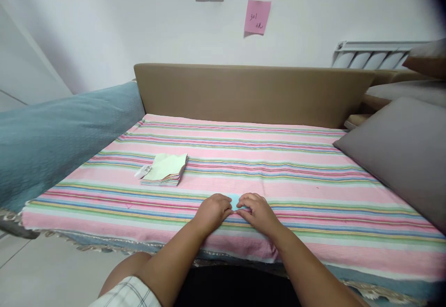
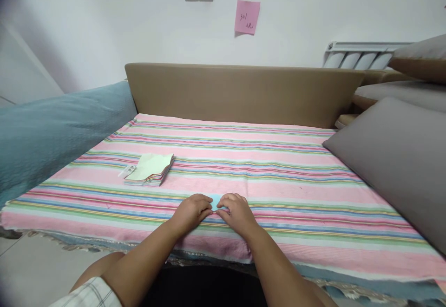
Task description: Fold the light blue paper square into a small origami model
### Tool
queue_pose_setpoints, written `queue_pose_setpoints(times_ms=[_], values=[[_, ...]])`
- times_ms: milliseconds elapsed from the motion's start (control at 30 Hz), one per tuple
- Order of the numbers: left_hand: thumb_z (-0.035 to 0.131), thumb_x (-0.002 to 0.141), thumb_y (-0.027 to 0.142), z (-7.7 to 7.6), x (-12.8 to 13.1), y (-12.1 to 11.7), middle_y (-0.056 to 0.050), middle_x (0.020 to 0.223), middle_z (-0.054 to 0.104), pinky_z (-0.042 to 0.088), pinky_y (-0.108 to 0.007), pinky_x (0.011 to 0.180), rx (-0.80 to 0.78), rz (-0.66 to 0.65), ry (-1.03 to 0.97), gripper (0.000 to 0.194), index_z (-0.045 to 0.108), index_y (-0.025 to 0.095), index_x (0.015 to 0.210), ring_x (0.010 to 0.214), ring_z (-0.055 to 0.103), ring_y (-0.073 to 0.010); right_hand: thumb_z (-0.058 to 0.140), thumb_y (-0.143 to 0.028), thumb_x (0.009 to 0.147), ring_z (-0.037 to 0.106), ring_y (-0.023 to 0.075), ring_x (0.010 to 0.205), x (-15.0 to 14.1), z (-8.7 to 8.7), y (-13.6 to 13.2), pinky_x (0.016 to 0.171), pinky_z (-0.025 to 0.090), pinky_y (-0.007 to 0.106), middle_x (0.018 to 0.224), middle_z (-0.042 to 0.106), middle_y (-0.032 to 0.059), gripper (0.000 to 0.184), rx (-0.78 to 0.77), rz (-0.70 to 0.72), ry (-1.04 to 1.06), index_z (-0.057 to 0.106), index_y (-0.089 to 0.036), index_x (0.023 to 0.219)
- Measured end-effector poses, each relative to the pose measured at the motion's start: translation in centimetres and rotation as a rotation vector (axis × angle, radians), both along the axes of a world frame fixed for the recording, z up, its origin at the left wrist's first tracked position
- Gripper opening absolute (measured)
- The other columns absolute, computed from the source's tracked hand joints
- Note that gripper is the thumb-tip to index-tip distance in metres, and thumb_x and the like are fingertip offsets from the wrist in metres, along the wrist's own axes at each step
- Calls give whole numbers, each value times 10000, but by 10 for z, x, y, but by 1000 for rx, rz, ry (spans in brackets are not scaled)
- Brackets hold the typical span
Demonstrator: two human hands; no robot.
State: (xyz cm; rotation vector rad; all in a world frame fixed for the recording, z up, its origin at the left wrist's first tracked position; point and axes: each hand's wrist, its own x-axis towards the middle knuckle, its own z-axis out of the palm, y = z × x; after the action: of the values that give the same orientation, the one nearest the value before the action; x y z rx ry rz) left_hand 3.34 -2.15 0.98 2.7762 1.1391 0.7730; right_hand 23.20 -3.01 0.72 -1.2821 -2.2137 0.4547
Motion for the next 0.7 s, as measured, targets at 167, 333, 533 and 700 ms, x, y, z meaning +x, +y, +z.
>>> queue_pose_setpoints(times_ms=[167, 333, 533, 700], values=[[620, 822, 230, 1, 1, 0, -32, 935, 686, 496, -296, 780, 0, 1, 8, 57, 653, 198, 788, 882, 621, -188, 610, -295, 796, 538, 179, 915, -3, -3, -1, 823, 375, 326, 971, 624, 18, 102, -8, -24, 5, 658, -260, 878], [592, 840, 229, 3, 2, -1, -30, 923, 682, 493, -293, 788, -7, 7, 8, 57, 638, 198, 825, 882, 615, -183, 595, -281, 802, 531, 179, 906, -5, -1, -4, 813, 368, 323, 968, 617, 14, 79, -19, -50, 1, 659, -262, 843], [586, 837, 214, 2, 3, -1, -54, 966, 672, 496, -315, 794, -10, 35, -10, 61, 629, 186, 805, 895, 606, -195, 565, -259, 810, 518, 167, 908, -9, 0, -5, 818, 351, 309, 953, 611, -2, 81, -28, -80, -6, 646, -255, 798], [591, 825, 202, 0, 4, 0, -71, 1038, 660, 483, -344, 836, -14, 45, -41, 99, 622, 186, 732, 944, 590, -202, 543, -275, 821, 516, 168, 902, -10, -2, -4, 820, 342, 305, 953, 610, -1, 103, -36, -101, -5, 634, -247, 784]])
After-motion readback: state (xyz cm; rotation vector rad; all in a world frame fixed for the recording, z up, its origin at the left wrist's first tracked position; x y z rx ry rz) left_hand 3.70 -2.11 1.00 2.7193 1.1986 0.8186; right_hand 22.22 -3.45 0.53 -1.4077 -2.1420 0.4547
